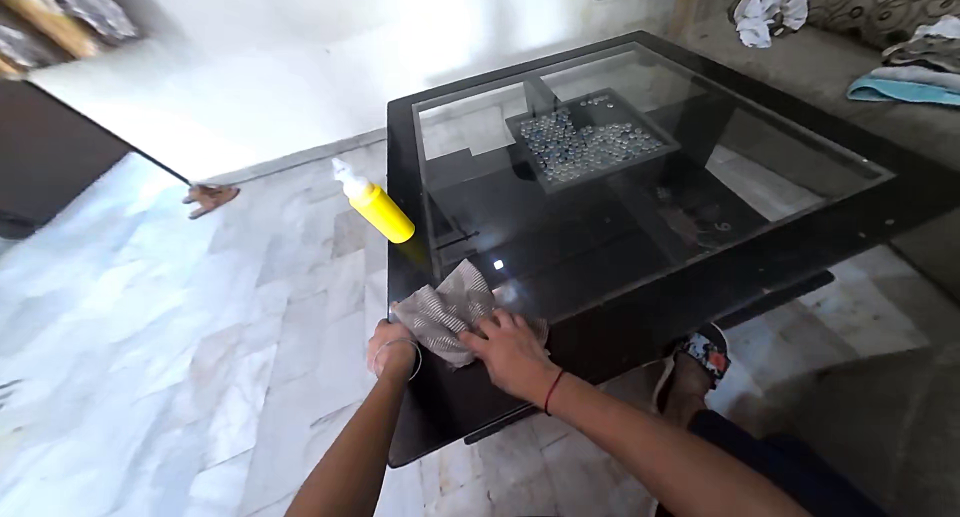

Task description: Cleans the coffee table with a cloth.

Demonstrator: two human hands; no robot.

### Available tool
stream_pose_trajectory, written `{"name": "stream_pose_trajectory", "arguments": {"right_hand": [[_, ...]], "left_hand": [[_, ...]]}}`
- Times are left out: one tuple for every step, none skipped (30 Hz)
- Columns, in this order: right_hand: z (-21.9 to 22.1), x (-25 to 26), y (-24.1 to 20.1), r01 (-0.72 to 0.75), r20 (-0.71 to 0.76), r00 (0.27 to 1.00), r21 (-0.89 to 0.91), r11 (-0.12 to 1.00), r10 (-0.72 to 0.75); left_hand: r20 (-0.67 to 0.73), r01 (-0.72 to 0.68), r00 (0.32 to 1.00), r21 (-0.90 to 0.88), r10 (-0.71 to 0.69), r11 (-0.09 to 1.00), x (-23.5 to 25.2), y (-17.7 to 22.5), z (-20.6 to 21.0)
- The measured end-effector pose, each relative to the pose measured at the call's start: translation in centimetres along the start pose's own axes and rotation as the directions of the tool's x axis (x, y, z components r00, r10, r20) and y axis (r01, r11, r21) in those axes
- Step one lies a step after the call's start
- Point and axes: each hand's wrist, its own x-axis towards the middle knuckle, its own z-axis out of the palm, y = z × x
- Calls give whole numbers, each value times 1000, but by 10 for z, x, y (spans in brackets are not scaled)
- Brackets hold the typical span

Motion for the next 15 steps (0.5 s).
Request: {"name": "stream_pose_trajectory", "arguments": {"right_hand": [[-7,0,8,-32,-16,999,-26,999,31],[-16,0,19,-75,-34,997,-62,995,73],[-26,-2,33,-127,-67,990,-95,987,121],[-36,-6,50,-186,-112,979,-125,975,173],[-47,-12,69,-256,-163,959,-147,956,232],[-59,-20,90,-330,-230,929,-165,929,289],[-70,-30,113,-406,-305,887,-165,899,345],[-83,-44,136,-486,-357,840,-163,859,408],[-94,-61,157,-569,-401,784,-158,807,474],[-105,-79,177,-643,-445,721,-140,753,532],[-114,-100,194,-713,-477,650,-111,693,592],[-123,-121,209,-775,-503,571,-69,628,649],[-130,-140,220,-825,-524,489,-19,564,698],[-137,-158,229,-864,-534,411,31,502,739],[-143,-173,234,-896,-521,343,69,438,782]], "left_hand": [[-8,5,1000,-25,-6,1000,1,1,0],[-14,13,1000,-57,-14,998,1,2,0],[-22,14,1000,-85,-16,996,1,2,1],[-21,15,1000,-92,-17,996,0,2,0],[-19,17,1000,-83,-18,996,-1,2,0],[-14,20,1000,-76,-21,997,-2,2,-1],[-10,22,1000,-71,-23,997,-2,3,-1],[-9,28,1000,-70,-29,997,0,3,-1],[-10,31,999,-70,-32,997,0,2,0],[-10,33,999,-70,-33,997,1,2,0],[-9,33,999,-71,-34,997,1,2,-1],[-8,35,999,-71,-36,997,2,2,-1],[-5,38,999,-76,-39,996,2,2,0],[-3,42,999,-83,-43,996,1,2,0],[-3,46,999,-89,-47,995,1,2,0]]}}
